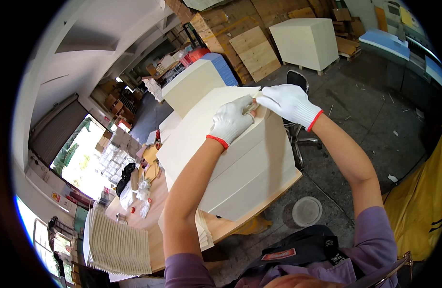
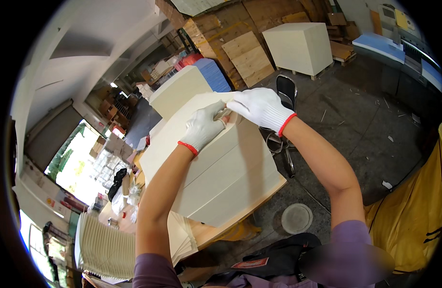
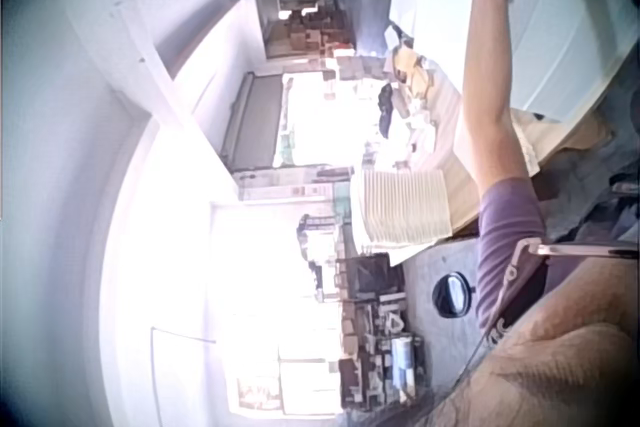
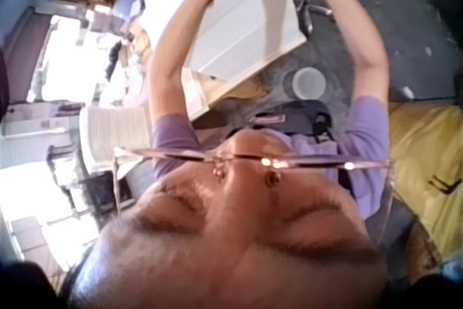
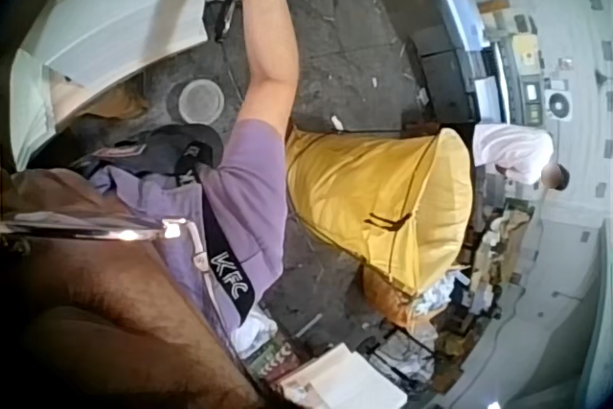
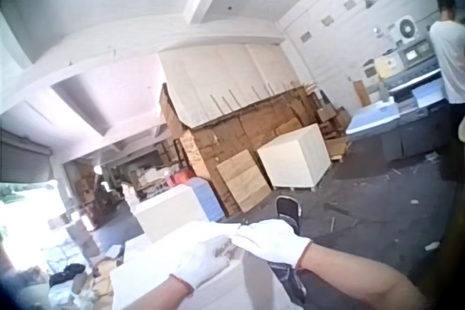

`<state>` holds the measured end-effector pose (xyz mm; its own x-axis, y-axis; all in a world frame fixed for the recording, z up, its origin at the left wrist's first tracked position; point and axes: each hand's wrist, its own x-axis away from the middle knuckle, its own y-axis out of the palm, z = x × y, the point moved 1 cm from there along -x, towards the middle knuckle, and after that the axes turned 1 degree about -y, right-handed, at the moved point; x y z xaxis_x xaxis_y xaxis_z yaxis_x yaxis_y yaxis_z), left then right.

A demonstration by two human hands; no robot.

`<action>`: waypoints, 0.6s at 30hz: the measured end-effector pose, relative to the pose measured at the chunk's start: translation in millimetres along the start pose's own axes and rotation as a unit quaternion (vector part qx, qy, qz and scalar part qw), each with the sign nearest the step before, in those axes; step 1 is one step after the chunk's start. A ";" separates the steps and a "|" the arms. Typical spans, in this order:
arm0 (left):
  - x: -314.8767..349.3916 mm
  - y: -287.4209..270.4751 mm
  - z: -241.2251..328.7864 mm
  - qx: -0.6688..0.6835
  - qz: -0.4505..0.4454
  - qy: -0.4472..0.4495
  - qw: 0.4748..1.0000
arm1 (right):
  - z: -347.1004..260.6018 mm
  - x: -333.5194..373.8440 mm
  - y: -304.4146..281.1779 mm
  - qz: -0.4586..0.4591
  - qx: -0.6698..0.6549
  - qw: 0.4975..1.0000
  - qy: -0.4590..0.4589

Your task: The person inserts white foam sheets into the slots of a white furniture panel. They repeatedly pick up sheets from a stack, align them with the panel's grooves, and press them in by hand.

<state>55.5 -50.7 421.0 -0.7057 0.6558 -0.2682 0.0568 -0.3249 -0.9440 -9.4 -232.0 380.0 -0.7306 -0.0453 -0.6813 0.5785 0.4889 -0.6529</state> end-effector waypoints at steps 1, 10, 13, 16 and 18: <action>1.0 0.8 -3.4 0.015 0.002 0.017 1.000 | -0.7 -0.4 3.7 0.010 -0.082 0.996 0.024; 18.7 -1.4 -8.5 0.192 -0.025 0.004 0.981 | 5.5 8.1 33.3 0.073 -0.167 0.970 0.162; 18.5 -2.0 -9.1 0.184 -0.019 0.010 0.983 | 6.6 8.9 35.5 0.088 -0.171 0.970 0.150; 17.4 0.1 -11.6 0.196 -0.014 0.018 0.980 | 8.6 9.0 37.8 0.098 -0.175 0.970 0.141; 16.4 0.8 -11.6 0.200 -0.014 0.019 0.980 | 11.7 9.3 40.3 0.108 -0.171 0.970 0.132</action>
<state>52.2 -32.4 413.6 -0.6752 0.6909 -0.2582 -0.2482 -0.5425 -0.8026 11.4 -222.9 343.5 -0.6995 0.2936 -0.6516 0.6075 0.7244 -0.3257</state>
